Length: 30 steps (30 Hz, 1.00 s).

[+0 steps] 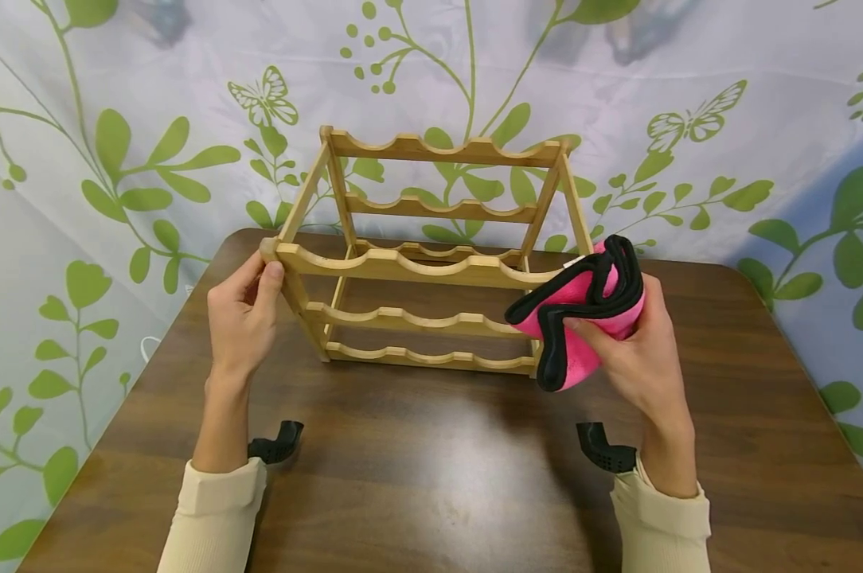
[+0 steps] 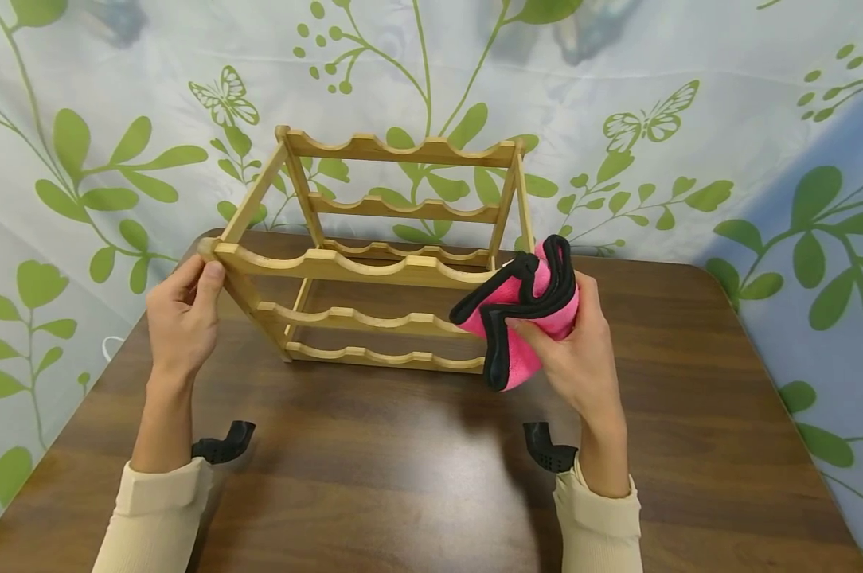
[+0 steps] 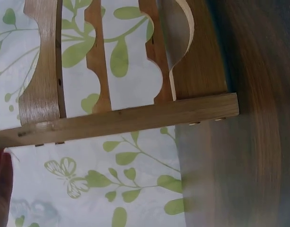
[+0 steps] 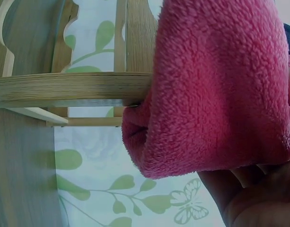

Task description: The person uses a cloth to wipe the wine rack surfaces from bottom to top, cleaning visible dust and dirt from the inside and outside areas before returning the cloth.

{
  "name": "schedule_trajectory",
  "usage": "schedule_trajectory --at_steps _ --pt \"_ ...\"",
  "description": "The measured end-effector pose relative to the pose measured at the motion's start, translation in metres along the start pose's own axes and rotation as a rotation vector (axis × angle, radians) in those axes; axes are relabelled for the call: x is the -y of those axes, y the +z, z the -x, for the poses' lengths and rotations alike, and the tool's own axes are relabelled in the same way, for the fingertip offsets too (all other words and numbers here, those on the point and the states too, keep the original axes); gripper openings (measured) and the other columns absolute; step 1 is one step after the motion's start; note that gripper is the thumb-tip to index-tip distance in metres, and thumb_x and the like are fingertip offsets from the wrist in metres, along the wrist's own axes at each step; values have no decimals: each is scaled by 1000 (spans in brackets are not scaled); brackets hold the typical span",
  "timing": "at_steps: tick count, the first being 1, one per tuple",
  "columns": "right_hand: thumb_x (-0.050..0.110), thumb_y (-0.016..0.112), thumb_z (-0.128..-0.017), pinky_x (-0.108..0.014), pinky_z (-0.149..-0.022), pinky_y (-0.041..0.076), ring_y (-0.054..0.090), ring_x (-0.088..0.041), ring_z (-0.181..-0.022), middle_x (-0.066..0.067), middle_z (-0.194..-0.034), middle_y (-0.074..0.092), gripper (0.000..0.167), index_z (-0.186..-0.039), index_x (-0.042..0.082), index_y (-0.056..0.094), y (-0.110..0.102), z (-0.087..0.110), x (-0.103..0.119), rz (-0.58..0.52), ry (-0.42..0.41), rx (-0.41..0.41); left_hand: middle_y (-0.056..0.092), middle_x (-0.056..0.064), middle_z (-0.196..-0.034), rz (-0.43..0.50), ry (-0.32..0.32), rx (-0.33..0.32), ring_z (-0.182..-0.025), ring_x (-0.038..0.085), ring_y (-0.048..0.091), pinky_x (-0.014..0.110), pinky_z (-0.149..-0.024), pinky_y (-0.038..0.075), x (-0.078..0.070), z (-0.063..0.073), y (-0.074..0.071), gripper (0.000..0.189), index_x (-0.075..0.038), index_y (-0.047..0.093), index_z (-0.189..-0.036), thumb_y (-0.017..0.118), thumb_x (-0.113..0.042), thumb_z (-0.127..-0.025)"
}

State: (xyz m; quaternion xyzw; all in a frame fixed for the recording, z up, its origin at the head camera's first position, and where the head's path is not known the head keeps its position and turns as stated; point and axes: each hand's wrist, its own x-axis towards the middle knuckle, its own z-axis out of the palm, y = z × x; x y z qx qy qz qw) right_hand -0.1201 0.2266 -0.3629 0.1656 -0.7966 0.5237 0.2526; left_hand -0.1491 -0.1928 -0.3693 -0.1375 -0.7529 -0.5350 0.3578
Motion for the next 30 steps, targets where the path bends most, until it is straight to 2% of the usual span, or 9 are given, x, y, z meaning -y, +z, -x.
schedule_trajectory --at_steps 5,9,11,13,16,20,23,26,30 --pt "-17 79 -71 -20 -82 48 57 -18 -104 2 -115 61 69 -131 -2 49 -3 1 -1 23 49 18 69 21 -111 86 95 -227 -101 23 67 34 -93 52 -20 -3 17 24 12 69 -113 61 6 -90" --pt "-17 79 -70 -21 -86 45 55 -16 -107 4 -117 60 69 -131 -2 48 -4 0 -1 38 74 53 70 23 -105 16 223 -409 -103 34 64 41 -96 49 -49 0 37 25 15 71 -99 63 -6 -87" --pt "-18 79 -70 -22 -87 44 54 -16 -108 2 -118 61 70 -130 -2 48 -3 -1 -2 34 65 71 71 22 -103 -17 290 -459 -102 37 64 43 -95 48 -62 4 47 29 14 71 -94 64 -13 -87" --pt "-18 79 -70 -22 -86 45 55 -16 -108 -1 -118 62 69 -130 -2 48 -1 -2 -2 19 50 86 71 21 -101 -19 344 -453 -100 39 63 44 -94 48 -72 8 56 31 12 72 -92 65 -18 -89" --pt "-18 79 -70 -22 -86 45 56 -16 -107 -4 -118 62 69 -129 -2 47 1 -3 -3 5 42 109 71 20 -101 18 399 -373 -98 39 64 45 -95 48 -84 10 68 32 11 72 -93 65 -21 -93" --pt "-17 79 -71 -22 -87 46 57 -14 -103 -4 -115 62 68 -129 -2 47 0 -1 -4 30 61 120 70 19 -108 13 425 -147 -103 36 63 44 -98 46 -94 8 86 30 9 71 -101 62 -18 -95" --pt "-16 79 -71 -22 -86 46 57 -14 -102 -5 -113 62 67 -128 -4 46 -3 0 -4 47 77 123 68 20 -116 -58 430 42 -110 35 61 42 -101 45 -100 5 101 29 9 69 -112 62 -13 -94" --pt "-15 80 -72 -20 -85 47 58 -13 -100 -7 -112 62 65 -126 -5 45 -6 1 -6 62 90 142 65 21 -121 -181 385 213 -114 35 58 40 -104 41 -108 4 115 38 10 61 -125 64 -13 -94" --pt "-13 80 -73 -19 -84 47 58 -11 -98 -10 -109 63 64 -124 -6 44 -8 2 -8 78 97 179 61 23 -124 -344 283 372 -116 36 55 42 -104 42 -123 6 129 58 11 45 -140 65 -22 -96"
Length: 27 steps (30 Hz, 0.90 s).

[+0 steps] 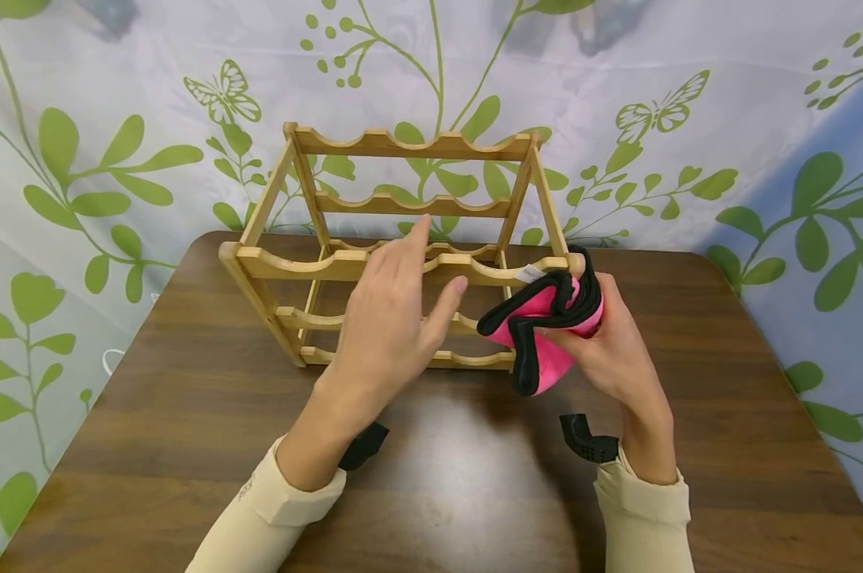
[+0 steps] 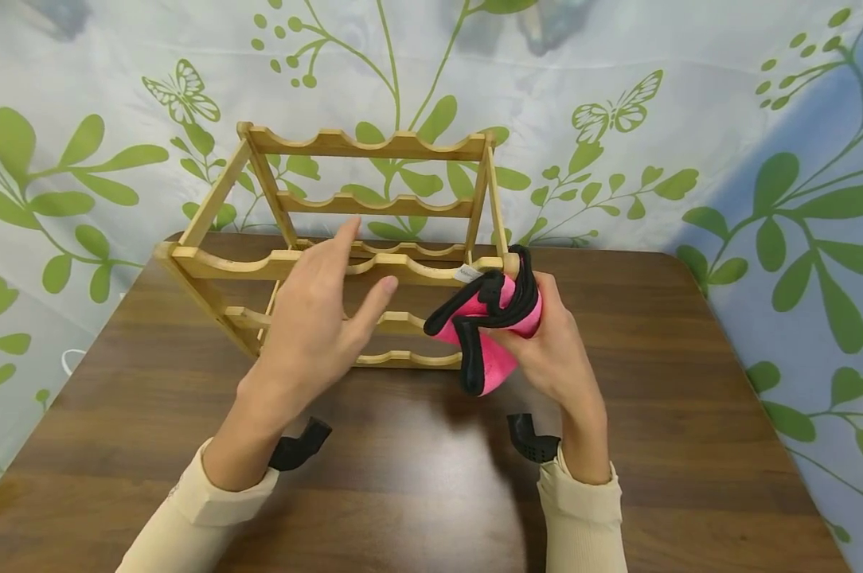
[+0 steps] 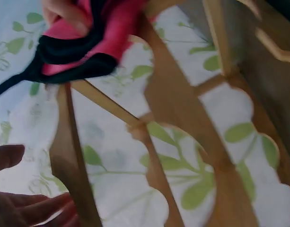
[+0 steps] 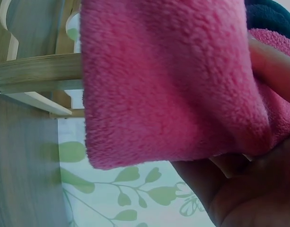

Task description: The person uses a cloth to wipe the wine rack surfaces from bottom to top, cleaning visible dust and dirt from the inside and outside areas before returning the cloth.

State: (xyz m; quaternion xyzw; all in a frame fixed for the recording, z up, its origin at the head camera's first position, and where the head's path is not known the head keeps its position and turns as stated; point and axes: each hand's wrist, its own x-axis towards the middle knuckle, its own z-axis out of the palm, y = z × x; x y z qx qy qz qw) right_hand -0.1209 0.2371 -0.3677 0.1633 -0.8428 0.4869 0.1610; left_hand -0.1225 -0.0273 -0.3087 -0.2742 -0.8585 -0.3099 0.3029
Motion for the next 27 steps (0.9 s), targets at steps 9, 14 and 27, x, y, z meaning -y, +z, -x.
schedule_trajectory --at_steps 9,14,27 --pt "-11 80 -75 -18 -84 45 56 -14 -100 -12 -110 61 61 -123 -6 42 -1 1 -8 -43 19 95 63 17 -115 -92 -51 78 -107 34 58 47 -93 46 -18 -7 20 49 3 63 -126 60 -38 -99" --pt "-10 80 -76 -20 -86 44 54 -17 -103 -13 -112 62 61 -123 -4 42 -4 0 -9 -25 47 141 54 17 -107 7 -44 20 -100 33 48 45 -85 39 -15 -5 32 37 2 62 -117 63 -30 -99" --pt "-13 77 -75 -20 -78 48 56 -15 -94 -8 -107 62 56 -124 1 54 -21 4 -22 67 36 154 55 15 -105 128 3 -110 -96 33 47 43 -82 38 -1 -2 45 20 2 62 -112 63 -13 -98"
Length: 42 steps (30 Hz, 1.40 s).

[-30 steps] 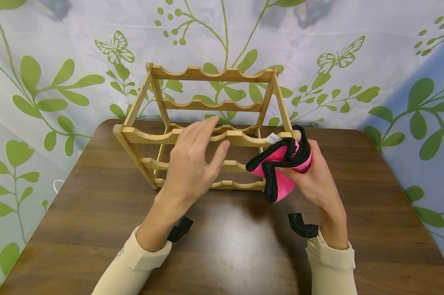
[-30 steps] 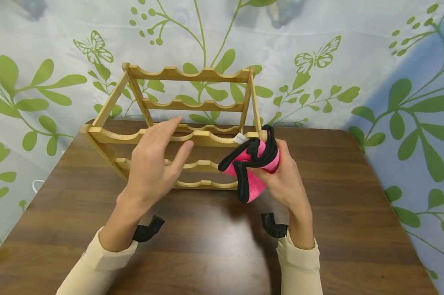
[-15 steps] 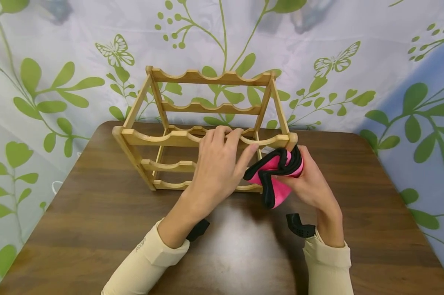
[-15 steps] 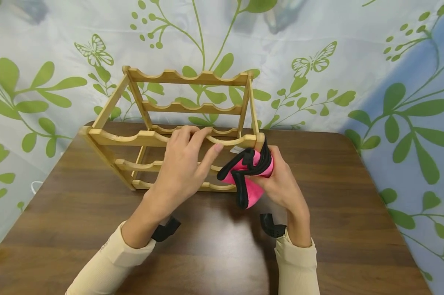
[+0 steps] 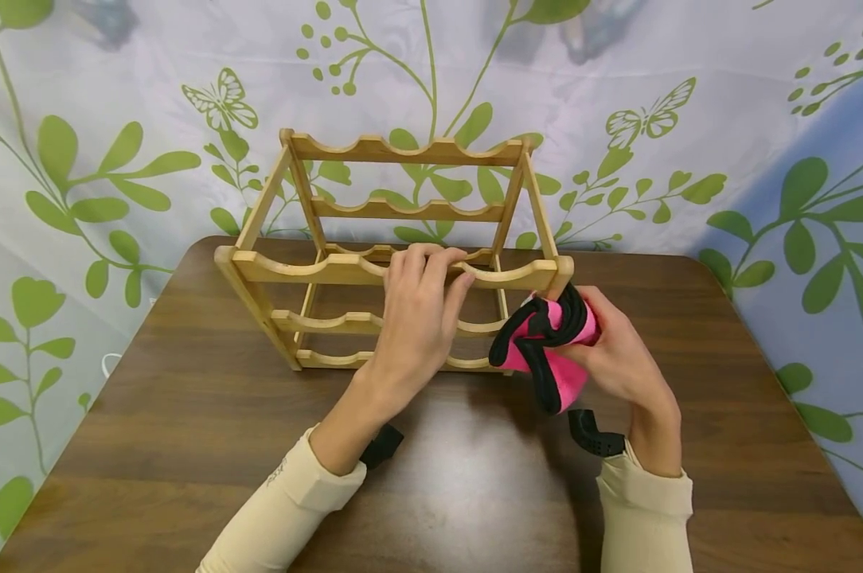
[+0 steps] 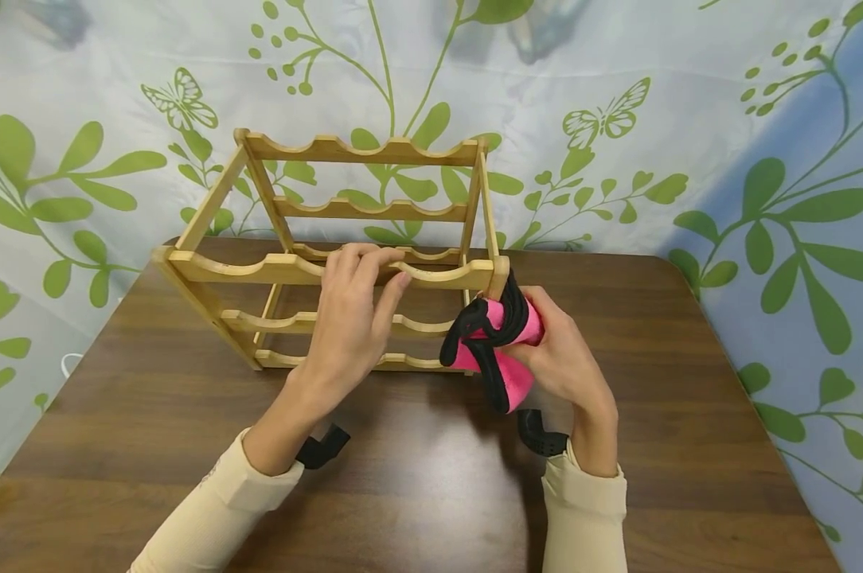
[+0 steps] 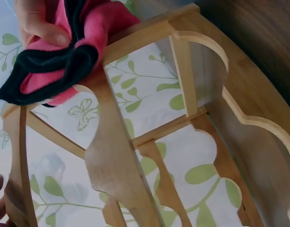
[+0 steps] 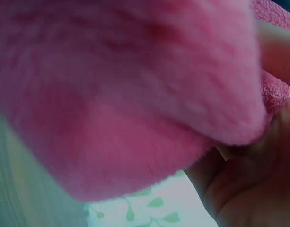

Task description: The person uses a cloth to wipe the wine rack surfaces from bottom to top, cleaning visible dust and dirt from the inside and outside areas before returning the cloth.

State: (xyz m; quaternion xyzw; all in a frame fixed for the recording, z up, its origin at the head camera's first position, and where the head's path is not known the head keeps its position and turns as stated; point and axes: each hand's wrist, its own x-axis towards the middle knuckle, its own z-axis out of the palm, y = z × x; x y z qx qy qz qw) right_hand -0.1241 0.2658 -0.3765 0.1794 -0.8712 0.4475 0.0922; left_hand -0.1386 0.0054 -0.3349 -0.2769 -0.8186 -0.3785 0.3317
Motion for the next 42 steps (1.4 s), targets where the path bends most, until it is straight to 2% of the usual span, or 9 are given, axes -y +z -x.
schedule_trajectory --at_steps 5,8,10,15,20,24,27,34,42 --pt "-20 76 -71 -18 -75 46 55 -14 -90 -1 -104 61 57 -122 -1 59 -11 6 -1 24 -41 -81 57 15 -103 43 12 -43 -94 32 49 42 -82 38 3 0 1 19 3 65 -109 64 -12 -97" --pt "-25 74 -66 -17 -75 45 56 -11 -90 5 -103 62 57 -117 -5 61 -17 8 -2 3 -87 -216 58 15 -103 43 15 -60 -94 32 49 42 -82 38 4 1 2 19 3 65 -108 64 -12 -97" --pt "-26 72 -65 -17 -77 45 57 -11 -91 7 -103 63 54 -115 -10 61 -19 9 -1 -36 -114 -350 59 15 -102 46 14 -79 -94 32 50 42 -82 38 5 2 2 18 3 66 -107 65 -12 -97" --pt "-25 70 -69 -23 -80 50 61 -22 -96 -8 -105 68 47 -113 -17 59 -20 4 4 -322 -181 -664 61 15 -101 69 25 -133 -95 33 53 43 -83 39 8 6 -1 13 3 68 -102 65 -7 -96" --pt "-24 68 -71 -26 -76 55 64 -27 -89 -20 -99 67 41 -111 -18 61 -15 0 23 -616 -279 -792 62 15 -99 84 48 -158 -93 32 53 43 -84 39 10 10 -4 13 4 69 -100 64 -6 -95" --pt "-24 65 -70 -28 -76 57 63 -29 -92 -23 -101 64 44 -113 -18 58 -6 -5 32 -712 -331 -803 63 14 -95 104 62 -211 -89 32 54 43 -81 39 13 13 -6 12 3 70 -95 65 -7 -92" --pt "-24 61 -70 -28 -77 57 60 -31 -96 -24 -104 62 47 -116 -16 55 2 -9 35 -766 -365 -764 64 14 -93 119 71 -258 -88 32 55 43 -79 40 15 17 -6 12 3 71 -93 66 -8 -89" --pt "-29 52 -75 -31 -77 57 60 -29 -95 -21 -102 62 36 -109 -18 55 19 -10 42 -928 -373 -535 63 14 -87 140 127 -357 -83 33 55 44 -74 38 17 24 -9 14 2 70 -87 64 -11 -88" --pt "-22 58 -83 -33 -80 57 62 -28 -96 -21 -106 61 33 -115 -16 56 23 -14 41 -911 -336 -384 63 13 -84 187 145 -399 -81 32 55 42 -74 36 18 26 -10 12 1 71 -84 63 -9 -85"
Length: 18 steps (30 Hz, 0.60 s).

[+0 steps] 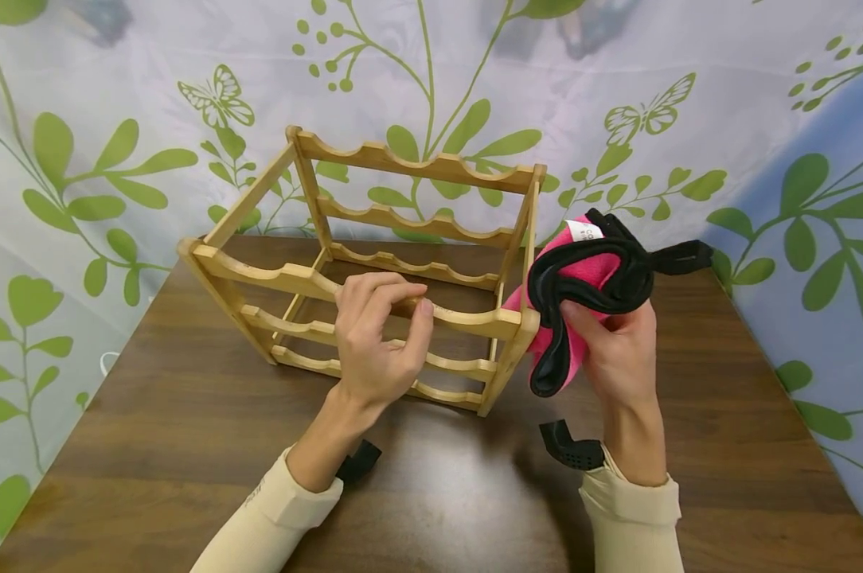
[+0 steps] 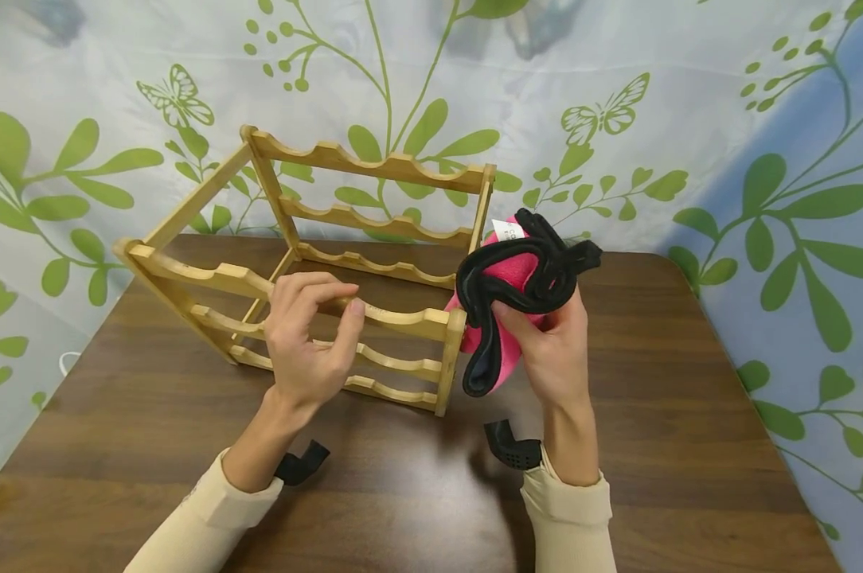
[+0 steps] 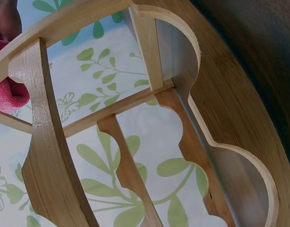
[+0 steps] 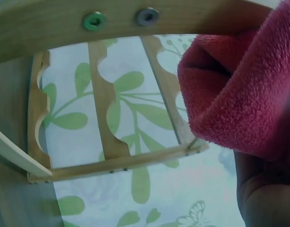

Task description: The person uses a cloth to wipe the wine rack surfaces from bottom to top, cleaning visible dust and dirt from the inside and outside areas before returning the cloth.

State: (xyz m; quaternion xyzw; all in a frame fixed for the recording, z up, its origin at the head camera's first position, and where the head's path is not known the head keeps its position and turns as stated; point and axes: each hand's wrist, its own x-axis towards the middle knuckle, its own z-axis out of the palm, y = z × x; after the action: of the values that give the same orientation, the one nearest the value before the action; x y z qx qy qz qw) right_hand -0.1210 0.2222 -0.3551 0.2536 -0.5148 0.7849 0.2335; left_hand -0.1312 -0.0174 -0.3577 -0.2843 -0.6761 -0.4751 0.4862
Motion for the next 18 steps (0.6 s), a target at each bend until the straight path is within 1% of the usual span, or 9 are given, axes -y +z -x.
schedule_trajectory --at_steps 4,8,10,16,18 --pt "-22 57 -84 -34 -83 56 60 -28 -99 -20 -108 60 36 -119 -13 55 3 1 -5 33 28 -17 63 13 -83 8 5 -4 -80 32 55 42 -74 36 0 0 -1 11 0 71 -84 63 -8 -84" --pt "-23 53 -86 -34 -86 55 58 -28 -99 -20 -109 59 37 -120 -9 54 6 1 -9 28 57 -46 63 13 -83 -1 21 -5 -79 31 55 42 -74 37 2 1 -1 12 1 70 -83 64 -9 -84" --pt "-23 51 -87 -34 -87 54 56 -29 -99 -20 -110 58 37 -121 -8 53 7 2 -10 25 70 -58 63 13 -82 -3 25 -16 -78 31 55 41 -73 37 3 1 0 12 1 70 -83 64 -8 -84" --pt "-20 54 -88 -30 -82 55 55 -24 -96 -15 -107 59 37 -120 -1 56 10 2 -17 84 114 -173 63 13 -81 4 39 -45 -77 30 55 40 -73 37 5 2 1 11 1 70 -82 64 -7 -83" --pt "-20 55 -88 -30 -82 55 55 -24 -97 -15 -108 60 37 -120 0 57 11 3 -19 87 126 -211 63 13 -80 12 44 -54 -76 30 55 40 -72 37 4 2 2 11 1 70 -81 63 -7 -83"
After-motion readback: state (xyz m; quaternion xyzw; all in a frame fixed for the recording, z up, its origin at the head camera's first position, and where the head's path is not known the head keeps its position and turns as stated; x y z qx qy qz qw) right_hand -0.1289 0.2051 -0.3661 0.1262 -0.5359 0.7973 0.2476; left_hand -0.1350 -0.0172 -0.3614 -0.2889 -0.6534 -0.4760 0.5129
